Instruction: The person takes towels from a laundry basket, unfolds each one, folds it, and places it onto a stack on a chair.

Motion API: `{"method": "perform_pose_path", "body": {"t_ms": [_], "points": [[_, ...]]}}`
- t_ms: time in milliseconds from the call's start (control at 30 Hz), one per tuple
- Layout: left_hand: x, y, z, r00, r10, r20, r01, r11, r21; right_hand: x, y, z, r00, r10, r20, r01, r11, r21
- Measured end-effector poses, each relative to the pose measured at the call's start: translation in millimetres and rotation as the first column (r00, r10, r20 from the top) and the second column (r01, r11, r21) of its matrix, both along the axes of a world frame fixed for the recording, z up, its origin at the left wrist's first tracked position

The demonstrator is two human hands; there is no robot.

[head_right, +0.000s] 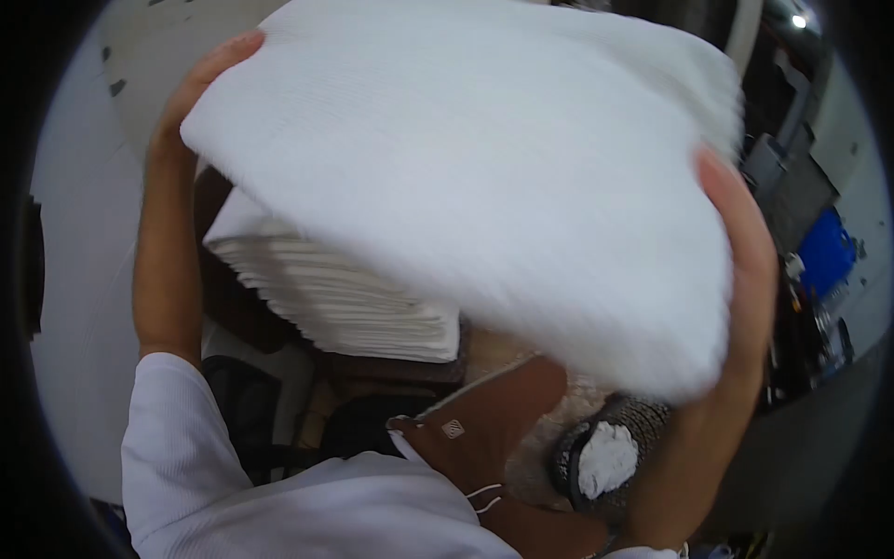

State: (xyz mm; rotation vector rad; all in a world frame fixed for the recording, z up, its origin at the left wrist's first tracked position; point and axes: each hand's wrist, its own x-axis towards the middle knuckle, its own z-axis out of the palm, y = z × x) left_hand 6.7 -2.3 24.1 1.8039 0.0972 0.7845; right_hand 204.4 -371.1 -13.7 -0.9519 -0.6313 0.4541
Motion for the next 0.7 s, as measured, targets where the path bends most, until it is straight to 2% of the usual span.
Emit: {"method": "perform_pose_path", "body": {"t_ms": [33,100,133,167,233,267,300,333,367,400,467,533,633,700], "points": [[-22.4,20.7,8.3,0.996,0.079,-0.042,-0.075,0.994,0.084,-3.3,38.3,3.6,0.997,0.071,-0.002,-0.071,0.997,-0.023],[-62.5,53.2,15.5,0.98,0.196,-0.043,-0.193,0.98,0.052,-12.2,103.1,5.7,0.977,0.211,-0.005,-0.21,0.976,0.052],[-78.5,68.3,9.2,0.967,0.249,-0.048,-0.248,0.968,0.019,-18.8,130.3,5.1,0.981,0.193,-0.009,-0.192,0.98,0.06],[-93.8,80.5,-0.4,0.955,0.278,-0.101,-0.283,0.958,-0.037,-20.8,153.0,1.2,0.958,0.282,-0.049,-0.276,0.956,0.099],[-113.2,110.9,-33.4,0.925,0.31,-0.218,-0.346,0.927,-0.148,-24.8,191.7,-21.2,0.947,0.305,-0.099,-0.305,0.952,0.021],[-119.7,140.2,-58.6,0.884,0.327,-0.334,-0.381,0.918,-0.109,-23.2,206.4,-37.1,0.932,0.333,-0.144,-0.346,0.936,-0.07],[-114.9,144.2,-86.5,0.777,0.496,-0.387,-0.52,0.853,0.049,-19.8,219.5,-62.4,0.9,0.388,-0.198,-0.42,0.893,-0.159],[-104.4,134.7,-110.6,0.601,0.641,-0.477,-0.604,0.755,0.255,-18.4,227.0,-83.5,0.862,0.437,-0.258,-0.495,0.833,-0.245],[-103.8,150.6,-134.7,0.551,0.576,-0.604,-0.524,0.802,0.287,-18.7,227.3,-90.6,0.854,0.457,-0.249,-0.511,0.827,-0.236],[-101.6,148.1,-145.5,0.594,0.544,-0.593,-0.551,0.812,0.193,-18.0,225.0,-94.2,0.846,0.473,-0.245,-0.525,0.819,-0.232],[-102.6,134.9,-143.9,0.765,0.37,-0.527,-0.501,0.856,-0.126,-20.8,220.3,-92.5,0.836,0.495,-0.235,-0.545,0.799,-0.254],[-96.3,117.9,-131.1,0.784,0.37,-0.499,-0.499,0.853,-0.151,-34.8,216.3,-76.9,0.903,0.424,-0.066,-0.412,0.811,-0.415],[-88.9,124.5,-125.4,0.837,0.354,-0.418,-0.458,0.87,-0.181,-22.9,227.5,-83.6,0.93,0.365,-0.037,-0.361,0.891,-0.275],[-87.4,126.2,-129.8,0.814,0.365,-0.452,-0.471,0.87,-0.145,-16.2,229.3,-91.1,0.948,0.307,-0.088,-0.32,0.906,-0.276]]}}
